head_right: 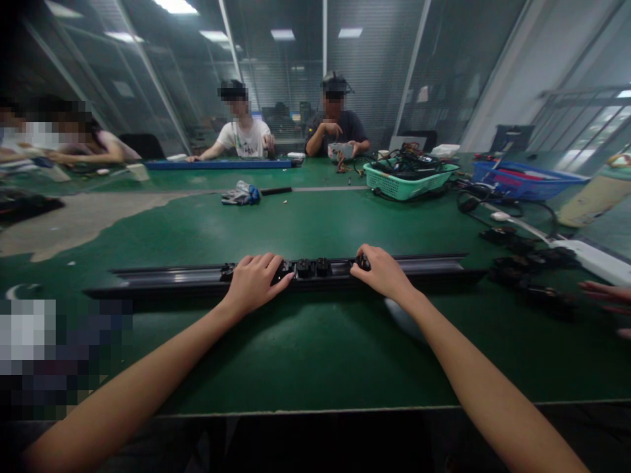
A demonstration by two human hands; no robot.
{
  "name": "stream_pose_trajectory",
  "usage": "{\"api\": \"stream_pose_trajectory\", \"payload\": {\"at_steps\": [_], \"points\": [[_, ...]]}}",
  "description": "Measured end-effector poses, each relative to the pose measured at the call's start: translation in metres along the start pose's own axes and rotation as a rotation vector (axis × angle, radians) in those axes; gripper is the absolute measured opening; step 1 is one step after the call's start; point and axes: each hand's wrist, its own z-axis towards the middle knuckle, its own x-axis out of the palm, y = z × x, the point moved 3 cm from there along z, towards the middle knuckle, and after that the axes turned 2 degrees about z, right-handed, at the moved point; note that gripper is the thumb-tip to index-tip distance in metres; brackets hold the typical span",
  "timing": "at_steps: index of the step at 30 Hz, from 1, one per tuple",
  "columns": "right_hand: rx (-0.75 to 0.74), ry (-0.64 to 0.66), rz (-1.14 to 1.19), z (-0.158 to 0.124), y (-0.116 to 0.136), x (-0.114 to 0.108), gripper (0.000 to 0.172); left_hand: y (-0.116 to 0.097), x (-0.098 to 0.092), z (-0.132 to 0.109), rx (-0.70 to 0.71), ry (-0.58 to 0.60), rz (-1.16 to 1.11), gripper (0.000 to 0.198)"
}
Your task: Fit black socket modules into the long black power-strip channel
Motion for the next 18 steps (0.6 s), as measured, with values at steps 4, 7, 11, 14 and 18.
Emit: {"api": "stream_pose_trajectory", "payload": {"at_steps": [4, 7, 11, 14, 18], "points": [[-0.005, -0.006, -0.028, 0.0007, -0.006, -0.0015, 0.022, 0.0, 0.0001, -0.0002, 0.001, -0.003, 0.017, 0.048], [-0.007, 0.009, -0.07, 0.0004, -0.009, -0.004, 0.023, -0.0003, 0.0002, -0.0003, 0.001, -0.001, 0.022, 0.048], [-0.004, 0.039, -0.167, -0.002, -0.0078, -0.0069, 0.029, -0.0006, -0.0001, -0.0003, 0.006, 0.002, 0.024, 0.048], [0.033, 0.047, -0.205, -0.0035, -0.0064, -0.007, 0.032, -0.0006, -0.0007, -0.0001, 0.005, 0.004, 0.017, 0.048], [0.057, 0.042, -0.157, -0.0031, -0.006, -0.0059, 0.028, -0.0005, -0.001, 0.0004, 0.0, 0.006, 0.012, 0.047]]}}
